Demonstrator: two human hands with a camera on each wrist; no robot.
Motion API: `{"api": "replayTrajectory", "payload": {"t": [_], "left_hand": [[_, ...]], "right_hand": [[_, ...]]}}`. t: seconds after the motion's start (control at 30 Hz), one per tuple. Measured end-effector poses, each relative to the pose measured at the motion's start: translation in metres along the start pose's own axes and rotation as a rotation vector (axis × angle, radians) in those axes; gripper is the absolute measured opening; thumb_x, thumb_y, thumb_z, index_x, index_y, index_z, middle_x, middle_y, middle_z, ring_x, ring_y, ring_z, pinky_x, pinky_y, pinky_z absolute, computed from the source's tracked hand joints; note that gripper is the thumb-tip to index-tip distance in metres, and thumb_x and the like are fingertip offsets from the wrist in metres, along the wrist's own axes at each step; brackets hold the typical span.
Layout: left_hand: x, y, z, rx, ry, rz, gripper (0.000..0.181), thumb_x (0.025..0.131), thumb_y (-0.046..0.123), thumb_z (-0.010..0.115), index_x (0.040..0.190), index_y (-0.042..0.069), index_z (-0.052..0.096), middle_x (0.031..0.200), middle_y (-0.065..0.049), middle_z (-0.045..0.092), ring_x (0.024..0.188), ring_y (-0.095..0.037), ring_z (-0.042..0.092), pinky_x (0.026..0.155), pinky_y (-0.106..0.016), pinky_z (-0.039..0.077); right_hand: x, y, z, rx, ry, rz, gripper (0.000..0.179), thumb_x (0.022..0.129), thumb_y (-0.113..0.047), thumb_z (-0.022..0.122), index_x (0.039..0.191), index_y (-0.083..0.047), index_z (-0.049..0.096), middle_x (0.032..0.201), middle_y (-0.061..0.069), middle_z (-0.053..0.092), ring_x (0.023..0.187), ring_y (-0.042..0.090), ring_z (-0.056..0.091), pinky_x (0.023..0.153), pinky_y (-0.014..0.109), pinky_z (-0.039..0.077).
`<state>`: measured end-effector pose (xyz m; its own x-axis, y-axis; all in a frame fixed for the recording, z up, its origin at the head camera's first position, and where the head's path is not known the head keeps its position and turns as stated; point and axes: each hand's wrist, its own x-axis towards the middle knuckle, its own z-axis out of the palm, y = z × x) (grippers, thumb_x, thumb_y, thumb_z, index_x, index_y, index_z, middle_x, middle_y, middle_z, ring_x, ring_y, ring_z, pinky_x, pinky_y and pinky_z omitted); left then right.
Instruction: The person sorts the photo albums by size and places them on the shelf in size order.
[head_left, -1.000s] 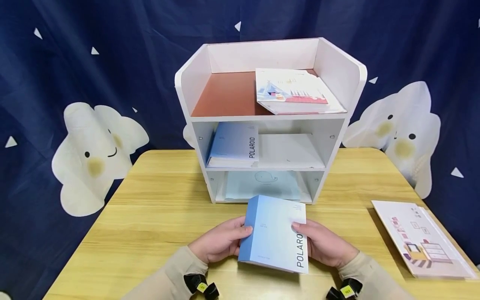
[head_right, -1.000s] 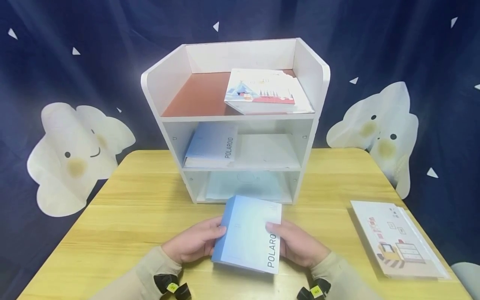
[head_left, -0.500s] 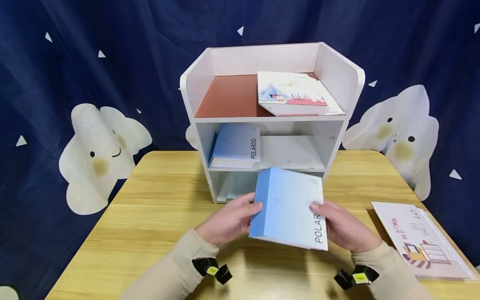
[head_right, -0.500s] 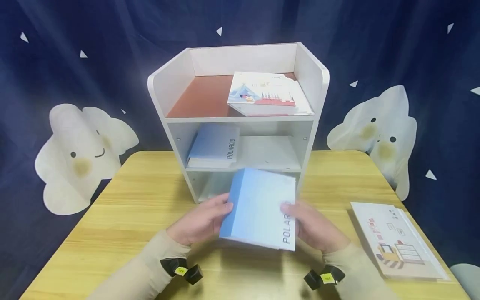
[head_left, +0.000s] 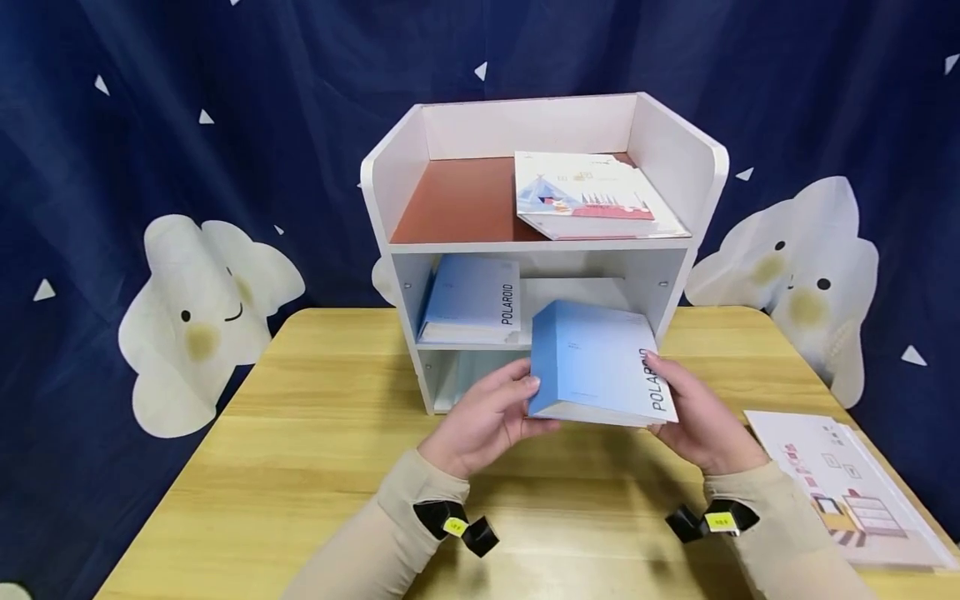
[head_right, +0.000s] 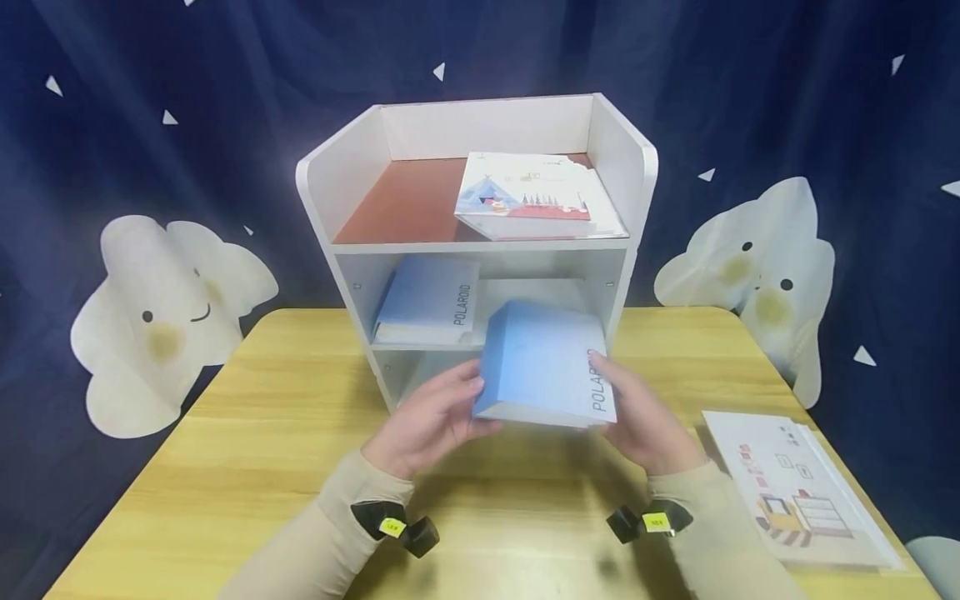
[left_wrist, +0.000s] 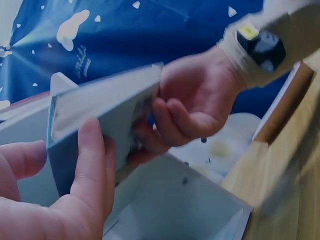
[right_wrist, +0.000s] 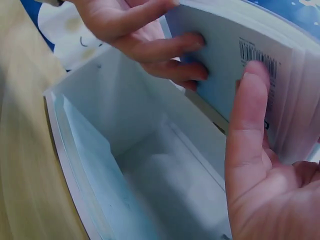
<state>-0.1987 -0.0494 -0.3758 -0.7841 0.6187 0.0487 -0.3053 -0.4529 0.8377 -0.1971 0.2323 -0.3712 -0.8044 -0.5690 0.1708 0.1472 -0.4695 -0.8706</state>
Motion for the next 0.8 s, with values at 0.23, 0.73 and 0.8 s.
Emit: {"api": "replayTrajectory", "payload": {"t": [0.23,0.73,0.8], "left_hand": [[0.002,0.001,0.006,0.011,-0.056,0.032,0.045,0.107,0.005,0.041,0.152,0.001,0.037,0.137,-0.016,0.056,0.118,-0.026,0.061,0.104,-0.043,0.049],[0.001,-0.002,0.002,-0.048,-0.089,0.044,0.046,0.108,0.006,0.038,0.153,0.0,0.035,0.134,-0.012,0.058,0.117,-0.024,0.06,0.101,-0.039,0.051],[0.002,-0.003,0.001,-0.059,-0.092,0.048,0.045,0.109,0.007,0.036,0.153,-0.001,0.036,0.134,-0.011,0.059,0.117,-0.023,0.06,0.102,-0.039,0.05]], "right_hand": [[-0.009,-0.017,-0.012,-0.289,0.061,0.0,0.045,0.114,-0.03,0.024,0.125,-0.013,0.065,0.101,0.006,0.074,0.082,0.02,0.072,0.067,0.034,0.06],[-0.055,-0.059,0.059,-1.186,0.057,-0.297,0.035,0.101,0.012,0.046,0.125,-0.007,0.065,0.103,0.005,0.072,0.087,0.018,0.07,0.073,0.026,0.057],[-0.05,-0.048,0.07,-1.205,-0.089,-0.27,0.043,0.098,0.011,0.053,0.132,-0.013,0.062,0.115,-0.001,0.071,0.096,0.014,0.069,0.08,0.026,0.057]]}}
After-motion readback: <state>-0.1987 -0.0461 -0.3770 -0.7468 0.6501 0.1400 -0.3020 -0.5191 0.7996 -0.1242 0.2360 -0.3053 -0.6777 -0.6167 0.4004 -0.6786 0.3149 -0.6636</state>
